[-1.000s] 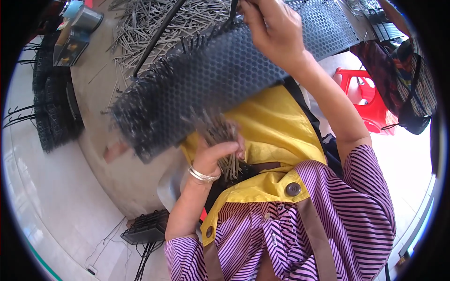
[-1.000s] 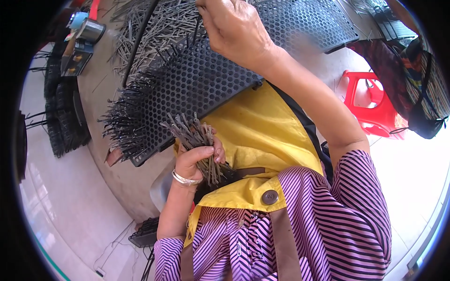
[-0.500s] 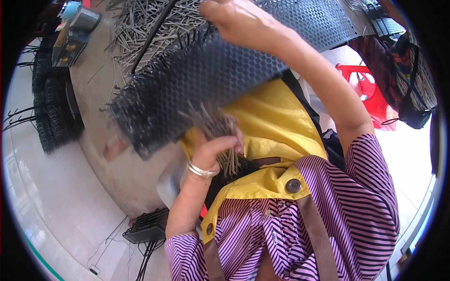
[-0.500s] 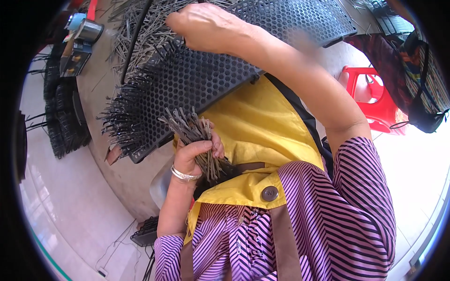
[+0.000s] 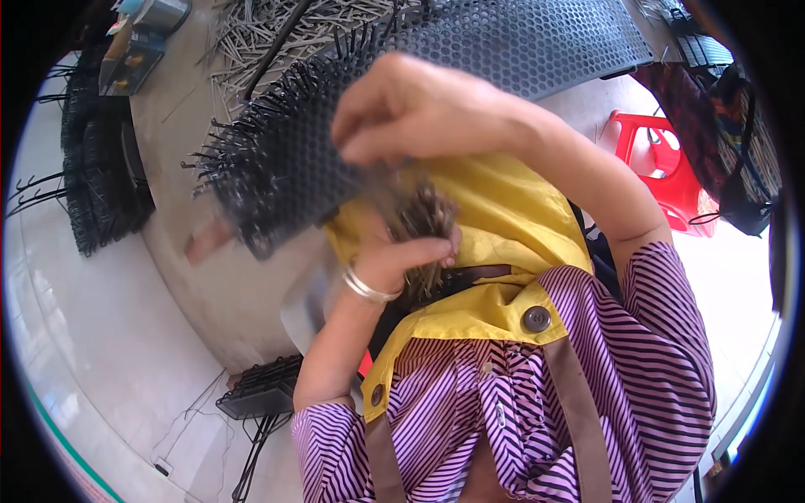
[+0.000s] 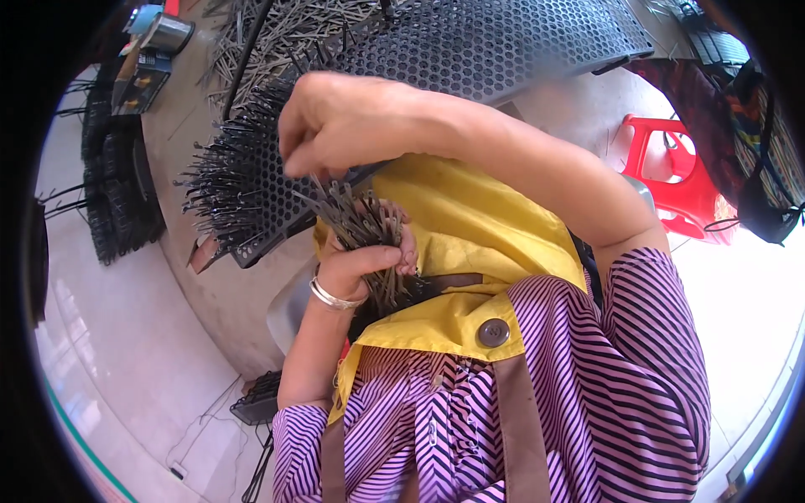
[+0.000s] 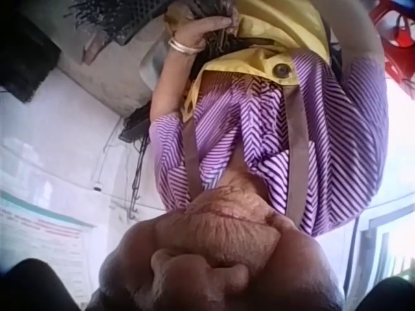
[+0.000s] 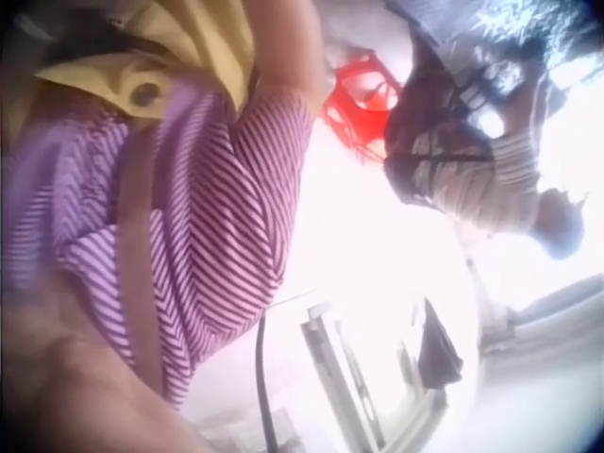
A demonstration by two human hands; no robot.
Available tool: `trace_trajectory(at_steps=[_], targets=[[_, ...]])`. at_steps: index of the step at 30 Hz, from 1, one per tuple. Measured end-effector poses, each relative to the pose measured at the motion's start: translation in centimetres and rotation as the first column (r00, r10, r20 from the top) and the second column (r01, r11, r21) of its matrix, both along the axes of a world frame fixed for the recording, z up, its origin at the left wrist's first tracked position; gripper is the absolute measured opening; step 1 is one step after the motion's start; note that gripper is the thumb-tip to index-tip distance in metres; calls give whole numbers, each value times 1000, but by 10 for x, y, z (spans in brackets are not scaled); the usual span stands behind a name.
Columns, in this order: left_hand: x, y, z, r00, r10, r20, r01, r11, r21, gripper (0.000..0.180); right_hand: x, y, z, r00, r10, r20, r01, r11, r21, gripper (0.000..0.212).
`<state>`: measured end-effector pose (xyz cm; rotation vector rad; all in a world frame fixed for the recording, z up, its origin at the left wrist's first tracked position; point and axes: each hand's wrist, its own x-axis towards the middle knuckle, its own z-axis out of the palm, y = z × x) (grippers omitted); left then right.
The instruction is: Manually inserting thin metal rods into a perforated assembly tray.
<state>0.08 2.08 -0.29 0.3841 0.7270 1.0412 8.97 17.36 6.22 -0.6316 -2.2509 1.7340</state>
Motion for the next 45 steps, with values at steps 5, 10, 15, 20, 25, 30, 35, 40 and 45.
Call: trace_trajectory(at_steps=[5,10,15,20,25,30,35,40,45], targets=[[1,1,3,996,-78,-43,82,993,87,41,-6,2,-1,946,324,1,-320,933,-162,15],[0,2,3,1000,-27,-14,27,999,28,42,5,-5,-1,985,169,40,-169,986,2,9],[-2,1,0,999,26,23,-24,996,-81,38,19,10,3,926,-334,-176,323,942,-88,10],[0,3,-1,998,57,23,-53,991,-126,36,31,36,-9,648,-634,-422,712,701,38,5],[-1,2,-3,999,41,-3,-41,995,-88,37,24,37,-13,573,-582,-577,812,498,304,2],[-2,0,-4,999,45,-11,-46,995,-87,36,19,40,-12,630,-472,-617,771,476,423,4],[-2,1,-5,999,38,-12,-39,996,-86,37,13,56,-13,760,45,-648,591,366,719,8],[0,2,-1,996,89,6,-88,988,-123,32,12,45,-9,857,-186,-481,497,545,675,5],[2,3,-2,994,105,-3,-105,987,-124,32,4,55,6,925,-330,-190,346,523,779,8]])
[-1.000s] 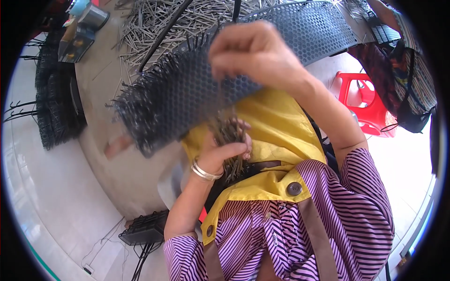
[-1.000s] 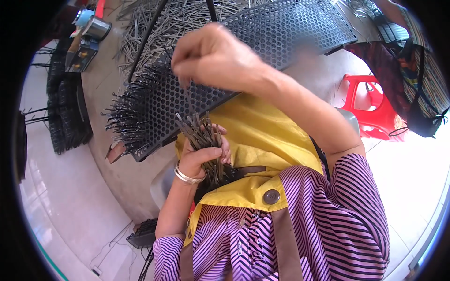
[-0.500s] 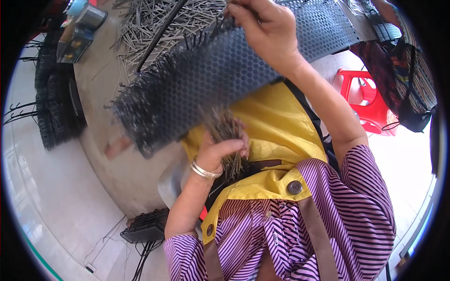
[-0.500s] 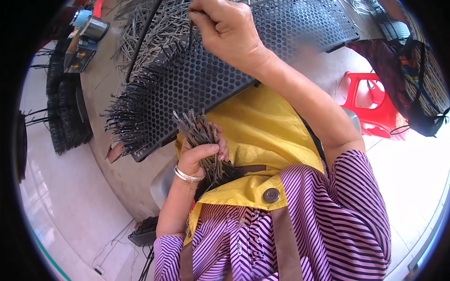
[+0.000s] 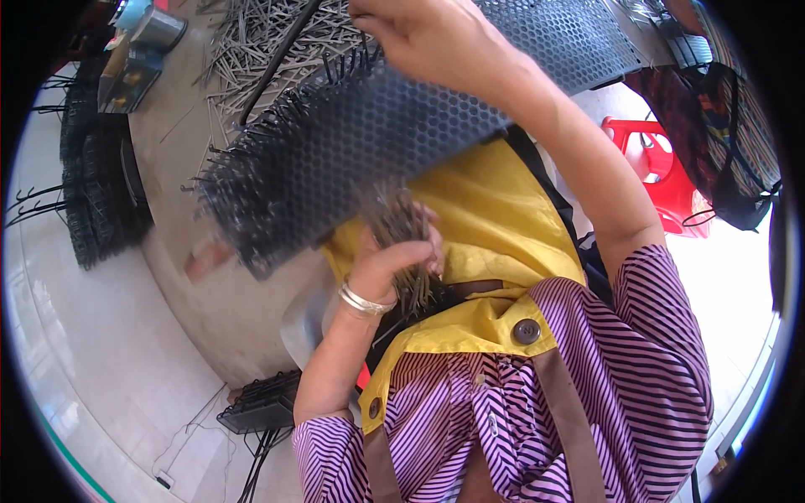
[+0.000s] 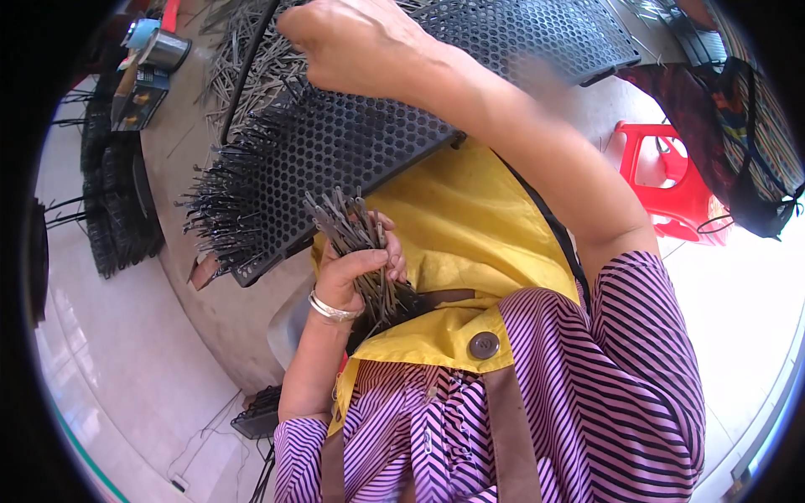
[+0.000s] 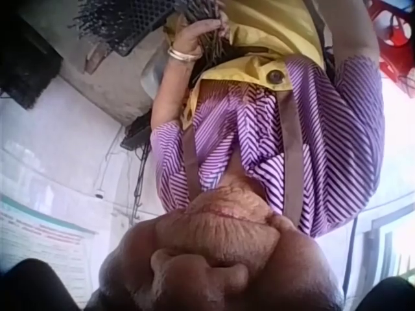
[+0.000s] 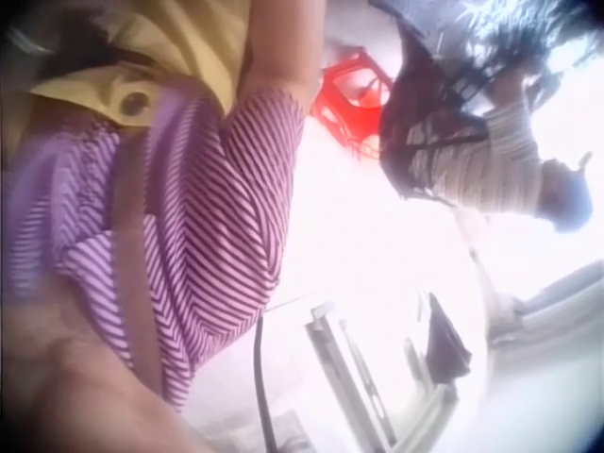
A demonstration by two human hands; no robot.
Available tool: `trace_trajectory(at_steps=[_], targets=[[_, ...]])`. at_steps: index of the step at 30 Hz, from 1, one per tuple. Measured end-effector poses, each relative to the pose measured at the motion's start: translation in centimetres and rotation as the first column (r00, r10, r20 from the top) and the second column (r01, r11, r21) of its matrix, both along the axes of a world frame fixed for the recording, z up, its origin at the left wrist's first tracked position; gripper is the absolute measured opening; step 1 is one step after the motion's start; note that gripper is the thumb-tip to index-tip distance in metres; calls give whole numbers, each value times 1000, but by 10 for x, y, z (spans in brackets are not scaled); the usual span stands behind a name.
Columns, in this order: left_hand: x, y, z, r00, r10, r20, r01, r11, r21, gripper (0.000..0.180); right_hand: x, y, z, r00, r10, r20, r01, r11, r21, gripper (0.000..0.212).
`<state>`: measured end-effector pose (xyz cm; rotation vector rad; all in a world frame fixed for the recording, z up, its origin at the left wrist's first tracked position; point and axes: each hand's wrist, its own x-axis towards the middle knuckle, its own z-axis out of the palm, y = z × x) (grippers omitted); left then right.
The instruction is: Manually inserting thin metal rods into a perforated assembly tray.
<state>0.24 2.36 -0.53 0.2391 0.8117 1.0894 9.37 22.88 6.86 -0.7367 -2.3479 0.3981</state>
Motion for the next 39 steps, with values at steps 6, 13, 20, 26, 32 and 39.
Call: trace_trajectory(at_steps=[6,13,20,26,32,39], targets=[[0,2,-3,1000,-17,-3,17,1000,17,33,-2,14,-16,978,188,90,-198,973,118,7],[-2,0,-2,1000,12,-2,-12,1000,-9,33,28,-45,-13,996,82,19,-66,906,-417,19],[-3,-2,-7,999,-5,-48,8,998,66,28,41,-97,-34,966,251,-67,-228,698,-679,7],[2,1,3,996,46,-75,-47,999,-6,24,52,-95,-27,995,44,-86,-93,685,-722,7],[-1,0,0,1000,28,11,-29,1000,10,23,49,-64,-14,935,-216,-280,1,794,-607,12],[-2,0,-1,999,23,43,-22,1000,-20,23,25,-41,-1,792,-349,-500,189,920,-343,8]])
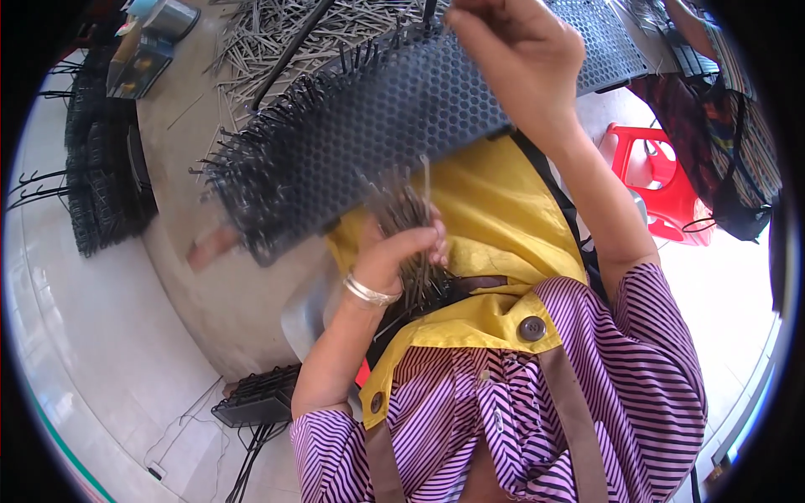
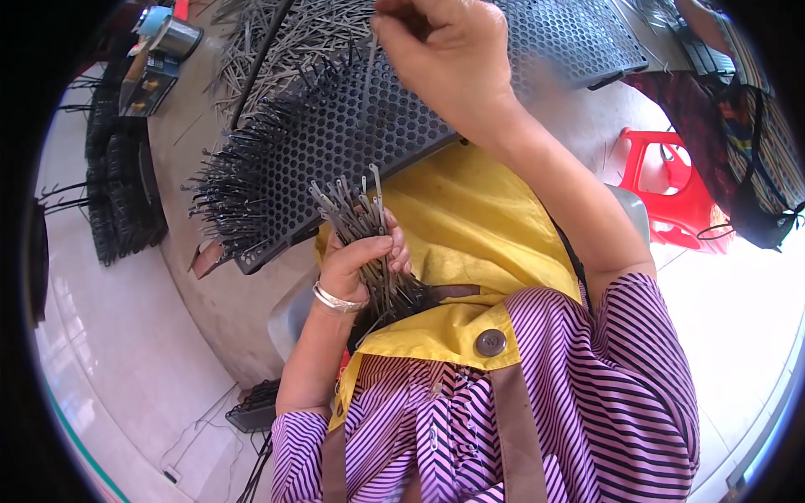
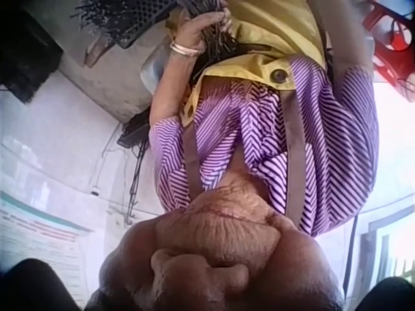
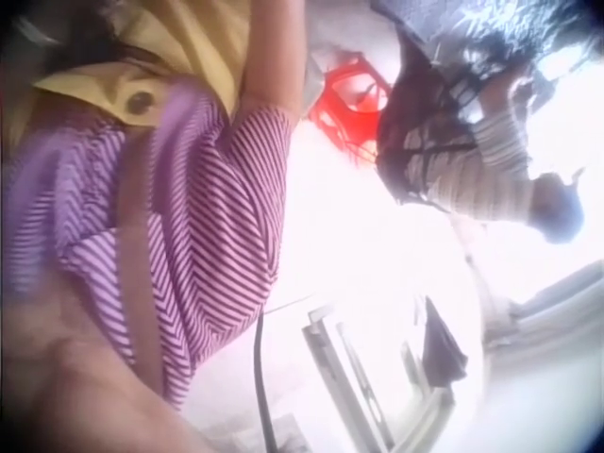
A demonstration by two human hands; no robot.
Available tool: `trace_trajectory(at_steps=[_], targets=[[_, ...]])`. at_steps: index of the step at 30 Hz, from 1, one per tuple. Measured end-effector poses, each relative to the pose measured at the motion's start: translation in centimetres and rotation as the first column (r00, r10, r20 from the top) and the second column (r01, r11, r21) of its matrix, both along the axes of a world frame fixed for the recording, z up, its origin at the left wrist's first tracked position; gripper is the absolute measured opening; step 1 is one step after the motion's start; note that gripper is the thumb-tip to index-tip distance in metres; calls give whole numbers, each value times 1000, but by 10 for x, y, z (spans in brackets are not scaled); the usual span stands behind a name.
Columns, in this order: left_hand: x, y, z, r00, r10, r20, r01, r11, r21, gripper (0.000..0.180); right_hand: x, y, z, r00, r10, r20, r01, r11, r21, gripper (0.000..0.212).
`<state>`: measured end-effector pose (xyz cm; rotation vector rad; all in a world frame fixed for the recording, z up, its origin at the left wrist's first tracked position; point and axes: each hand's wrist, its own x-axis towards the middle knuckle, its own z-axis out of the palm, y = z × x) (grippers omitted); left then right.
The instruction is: Manually inserting thin metal rods into a perforated assembly tray.
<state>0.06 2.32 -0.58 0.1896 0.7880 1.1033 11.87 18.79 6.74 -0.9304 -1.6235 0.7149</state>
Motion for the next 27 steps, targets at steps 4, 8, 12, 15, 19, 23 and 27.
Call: trace_trajectory(at_steps=[4,8,12,15,19,23,27], targets=[[1,0,-1,999,27,26,-26,999,-27,22,-9,13,-5,996,-74,49,56,954,296,9],[0,-1,-3,999,24,25,-23,1000,-20,21,-21,15,-10,999,-27,28,9,858,514,13],[-1,-1,0,999,24,22,-24,999,-23,21,-25,11,-7,980,-15,197,-119,752,649,17],[0,1,0,1000,13,12,-13,1000,-14,21,-35,30,-44,977,151,150,-212,616,758,13],[-2,-1,-5,1000,-12,2,12,999,40,26,-34,26,-31,936,288,203,-352,782,514,12],[0,1,-2,1000,8,-5,-8,1000,2,21,-31,26,-29,897,267,352,-390,854,345,7],[-1,1,-3,1000,14,8,-14,1000,-1,22,-23,5,-17,924,136,356,-278,880,385,14]])
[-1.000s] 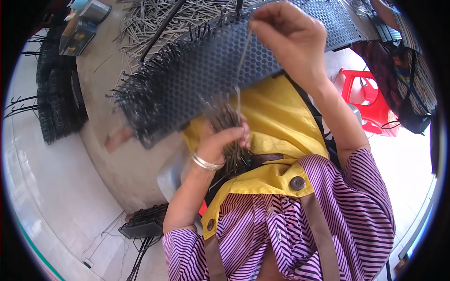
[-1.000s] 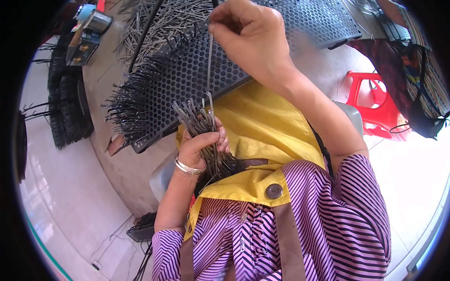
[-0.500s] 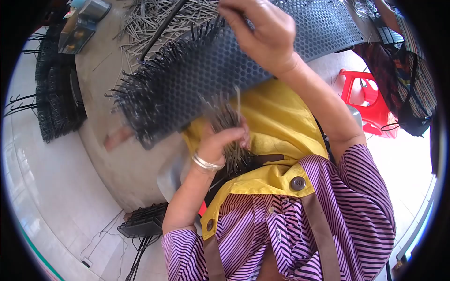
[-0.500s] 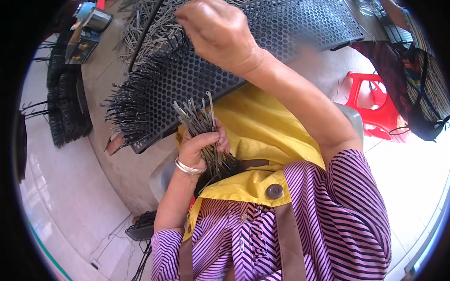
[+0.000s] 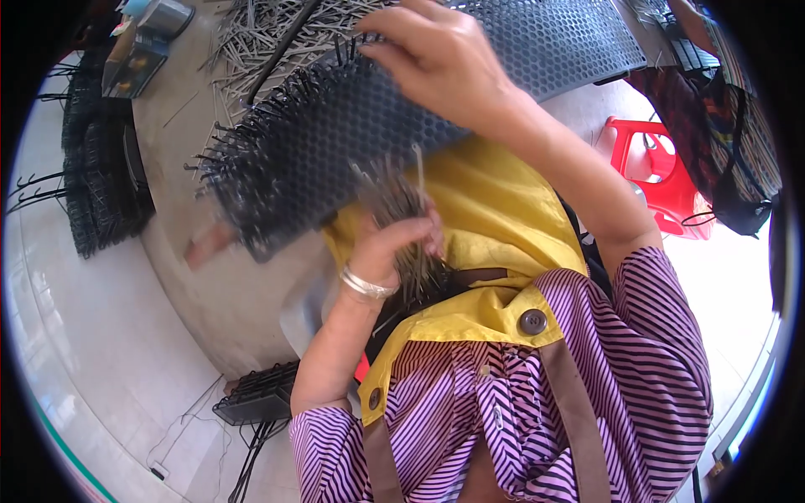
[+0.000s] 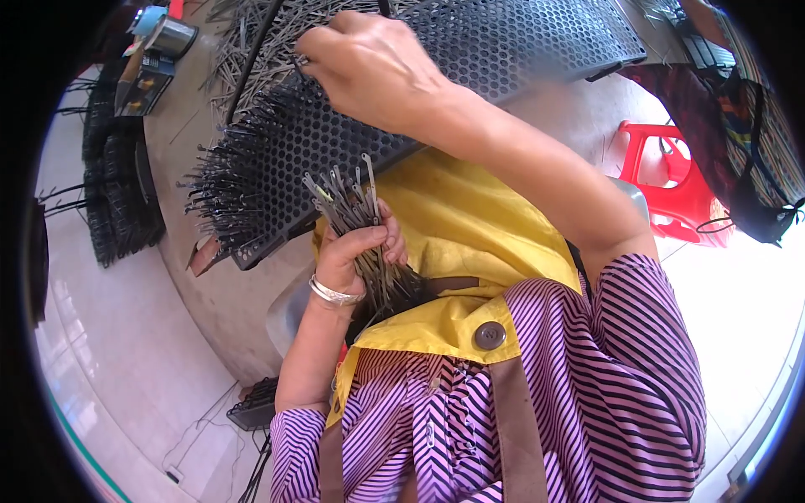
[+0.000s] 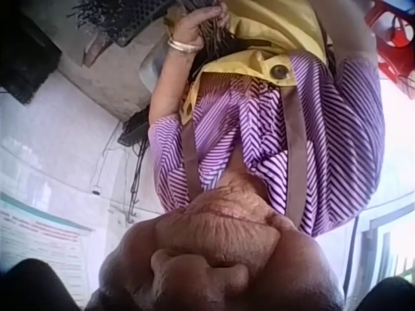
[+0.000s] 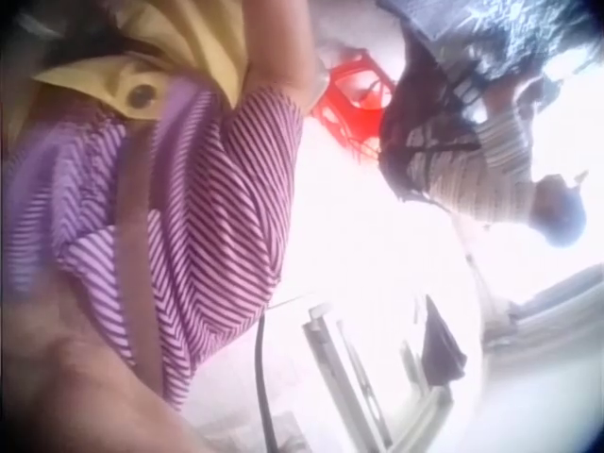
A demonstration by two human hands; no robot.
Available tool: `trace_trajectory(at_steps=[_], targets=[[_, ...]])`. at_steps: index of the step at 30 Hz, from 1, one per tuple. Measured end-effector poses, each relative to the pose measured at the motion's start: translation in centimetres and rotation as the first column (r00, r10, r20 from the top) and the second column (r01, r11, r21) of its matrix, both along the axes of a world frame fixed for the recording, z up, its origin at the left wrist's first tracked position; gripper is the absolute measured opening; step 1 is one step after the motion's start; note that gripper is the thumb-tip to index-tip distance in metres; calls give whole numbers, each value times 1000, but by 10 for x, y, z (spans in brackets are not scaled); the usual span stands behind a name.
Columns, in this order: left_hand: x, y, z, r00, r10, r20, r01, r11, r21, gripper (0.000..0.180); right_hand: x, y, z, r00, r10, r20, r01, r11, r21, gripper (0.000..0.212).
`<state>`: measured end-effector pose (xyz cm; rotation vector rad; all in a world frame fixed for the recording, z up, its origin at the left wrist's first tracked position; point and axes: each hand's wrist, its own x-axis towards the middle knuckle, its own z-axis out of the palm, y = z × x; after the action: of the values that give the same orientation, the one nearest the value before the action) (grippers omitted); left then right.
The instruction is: Manually inserting thin metal rods into a perforated assembly tray.
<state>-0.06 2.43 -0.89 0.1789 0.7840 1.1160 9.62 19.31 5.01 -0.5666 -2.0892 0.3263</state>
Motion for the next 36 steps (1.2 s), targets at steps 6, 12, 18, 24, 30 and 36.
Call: trace_trajectory(at_steps=[6,12,18,24,30,36], targets=[[-2,-4,-2,1000,-10,-25,10,1000,17,24,37,-52,-3,967,199,157,3,610,-792,22],[-1,-2,-3,999,-24,-41,27,998,65,23,44,-49,-3,987,66,-148,-162,361,-918,14],[4,0,3,1000,6,-8,-6,1000,7,23,39,-9,-4,921,-225,-319,-62,722,-689,15],[1,-2,0,1000,12,9,-12,1000,2,24,17,2,-1,921,-347,-178,274,900,-340,21],[4,0,1,1000,-10,-13,10,1000,23,23,1,47,-42,905,133,-405,86,874,478,21],[2,-2,0,1000,0,-30,1,1000,24,22,8,12,-10,978,26,208,-56,988,142,17]])
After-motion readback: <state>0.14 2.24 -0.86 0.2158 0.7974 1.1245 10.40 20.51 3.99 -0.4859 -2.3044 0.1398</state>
